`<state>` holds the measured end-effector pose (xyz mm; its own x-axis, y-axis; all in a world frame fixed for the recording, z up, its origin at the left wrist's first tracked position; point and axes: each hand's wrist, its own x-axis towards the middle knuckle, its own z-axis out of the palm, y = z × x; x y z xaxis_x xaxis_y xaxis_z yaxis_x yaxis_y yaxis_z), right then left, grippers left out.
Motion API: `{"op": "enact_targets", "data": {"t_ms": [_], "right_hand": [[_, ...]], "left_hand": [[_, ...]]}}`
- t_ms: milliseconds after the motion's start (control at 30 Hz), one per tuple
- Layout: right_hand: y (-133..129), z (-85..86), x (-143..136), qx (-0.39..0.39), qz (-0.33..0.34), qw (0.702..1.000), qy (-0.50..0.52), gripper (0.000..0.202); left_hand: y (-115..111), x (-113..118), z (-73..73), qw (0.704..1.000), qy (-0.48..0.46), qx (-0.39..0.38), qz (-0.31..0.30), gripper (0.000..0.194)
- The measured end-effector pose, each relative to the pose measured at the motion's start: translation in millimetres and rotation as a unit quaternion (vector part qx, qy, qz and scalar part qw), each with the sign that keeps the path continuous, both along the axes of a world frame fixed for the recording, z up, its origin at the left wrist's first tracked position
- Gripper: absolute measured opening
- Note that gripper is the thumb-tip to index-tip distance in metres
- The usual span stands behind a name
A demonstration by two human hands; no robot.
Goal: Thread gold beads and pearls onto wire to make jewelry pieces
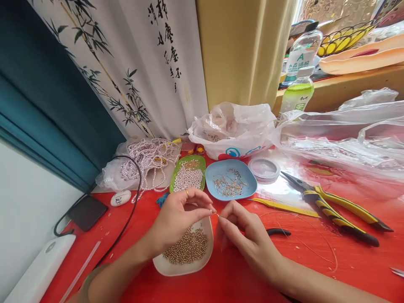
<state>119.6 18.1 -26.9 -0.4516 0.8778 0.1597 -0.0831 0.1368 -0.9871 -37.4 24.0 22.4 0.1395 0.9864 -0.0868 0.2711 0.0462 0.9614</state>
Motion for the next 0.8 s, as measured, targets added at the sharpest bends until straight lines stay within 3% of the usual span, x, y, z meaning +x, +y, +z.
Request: {"op": "enact_targets", "data": {"t_ms": [600,800], "right_hand": [[1.5,-0.1,0.4,-0.002,0.001,1.0,-0.004,0.015],[1.4,-0.9,-0.6,-0.009,-0.006,1.0,0.002,0.017]], "left_hand": [[0.6,-2.2,-3.8,0.999,-0.032,-0.015,-0.004,0.007],[0.5,-3.7,-2.7,1.0,0.017,-0.008,0.003,0.006]]}}
